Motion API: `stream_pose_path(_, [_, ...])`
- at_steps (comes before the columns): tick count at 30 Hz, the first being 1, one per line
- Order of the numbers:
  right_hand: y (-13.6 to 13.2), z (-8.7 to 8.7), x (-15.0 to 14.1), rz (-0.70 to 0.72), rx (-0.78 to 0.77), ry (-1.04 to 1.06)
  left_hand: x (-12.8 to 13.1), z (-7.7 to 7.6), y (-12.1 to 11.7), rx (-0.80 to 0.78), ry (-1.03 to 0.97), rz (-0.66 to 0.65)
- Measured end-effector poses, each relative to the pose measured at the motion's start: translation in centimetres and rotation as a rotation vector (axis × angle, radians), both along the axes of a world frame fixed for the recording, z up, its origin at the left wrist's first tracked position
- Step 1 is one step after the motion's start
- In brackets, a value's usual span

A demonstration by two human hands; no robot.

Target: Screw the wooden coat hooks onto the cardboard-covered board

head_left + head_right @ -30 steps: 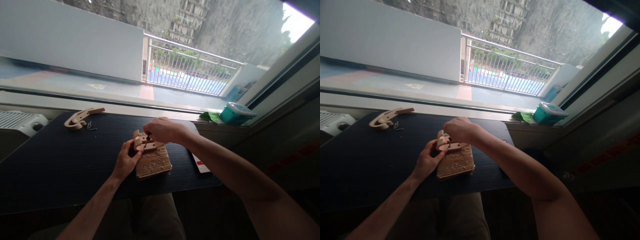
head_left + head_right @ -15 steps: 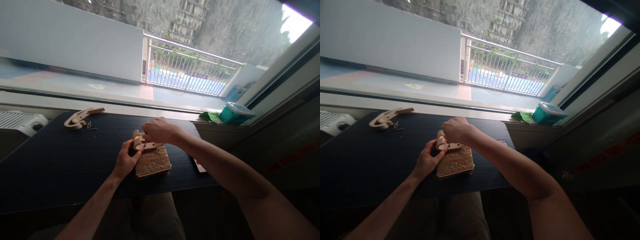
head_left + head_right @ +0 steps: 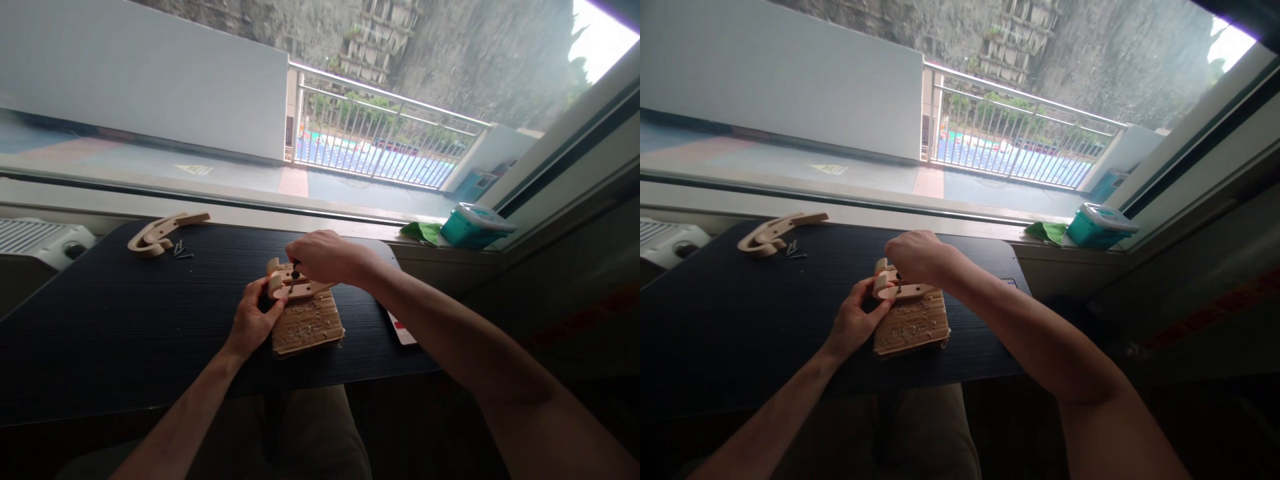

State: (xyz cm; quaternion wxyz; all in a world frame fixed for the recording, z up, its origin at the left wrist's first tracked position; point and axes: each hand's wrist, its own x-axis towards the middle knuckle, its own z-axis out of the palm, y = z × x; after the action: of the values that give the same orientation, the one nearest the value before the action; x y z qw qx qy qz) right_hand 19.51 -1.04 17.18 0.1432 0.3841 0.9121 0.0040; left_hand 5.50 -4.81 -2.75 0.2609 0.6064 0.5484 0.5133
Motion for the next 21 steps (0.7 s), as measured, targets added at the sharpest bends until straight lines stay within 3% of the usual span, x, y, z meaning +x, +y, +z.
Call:
stream_pose_path(12, [-0.40,-0.13,-0.24,-0.066,0.030,-0.026,0.06,0.08,0.01,0.004,0.016,0.008])
stream_pose_path(21, [-0.66,0.19,0.12,0.027,-0.015,-0.017,0.10,0.19,-0.04,-0.009,0.002,0.007])
